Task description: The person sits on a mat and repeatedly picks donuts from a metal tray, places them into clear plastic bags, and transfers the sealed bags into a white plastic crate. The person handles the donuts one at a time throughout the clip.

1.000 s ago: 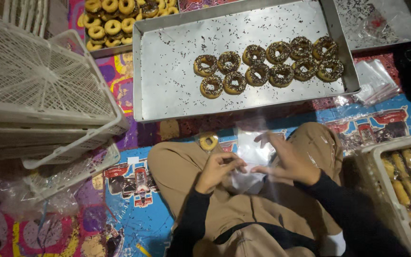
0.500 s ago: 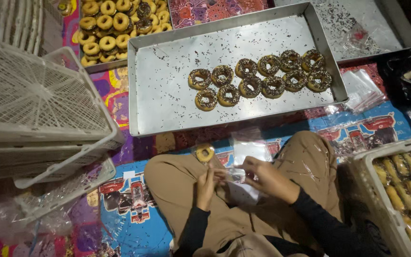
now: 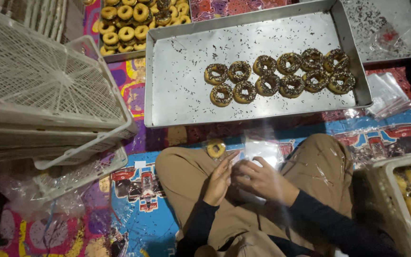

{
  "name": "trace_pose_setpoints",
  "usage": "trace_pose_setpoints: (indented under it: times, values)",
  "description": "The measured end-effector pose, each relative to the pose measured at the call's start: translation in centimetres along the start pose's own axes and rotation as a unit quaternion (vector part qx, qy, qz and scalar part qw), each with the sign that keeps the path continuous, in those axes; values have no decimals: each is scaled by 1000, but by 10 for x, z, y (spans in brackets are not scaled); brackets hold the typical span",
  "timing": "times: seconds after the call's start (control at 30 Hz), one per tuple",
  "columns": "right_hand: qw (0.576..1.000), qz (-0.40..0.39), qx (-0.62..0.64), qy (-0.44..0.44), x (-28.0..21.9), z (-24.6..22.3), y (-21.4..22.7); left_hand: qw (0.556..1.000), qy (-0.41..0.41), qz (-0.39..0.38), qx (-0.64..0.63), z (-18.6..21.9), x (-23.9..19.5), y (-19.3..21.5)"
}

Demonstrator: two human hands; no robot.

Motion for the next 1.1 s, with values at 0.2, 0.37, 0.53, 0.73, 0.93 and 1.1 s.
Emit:
trace_pose_setpoints:
  times: [0.2, 0.37, 0.53, 0.73, 0.93, 1.1]
  values:
    - [994, -52, -20, 97, -11, -5, -11, 971, -38, 20, 234, 12, -4, 0]
    - [995, -97, -12, 22, -14, 2, -19, 869, -66, 51, 487, 37, -17, -10]
    - [988, -133, -64, -33, -10, 14, -16, 761, -338, 60, 551, 87, -34, -66]
    - [997, -60, -37, 27, 9, 10, -4, 797, -229, 119, 546, 75, -9, -54]
    - [960, 76, -220, -154, 38, 51, 32, 700, -481, 18, 528, 74, -25, -117]
    - [913, 248, 17, -325, 32, 93, 63, 745, -526, 65, 405, 104, -22, -97]
Point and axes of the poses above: each hand's wrist, its own x-axis towards the middle knuckle, its own y-axis out of the back of the hand, z = x × y, the point moved 10 cm from there along x, towards the middle knuckle, and after that the axes turned 14 degrees about z, right-handed, at the moved point
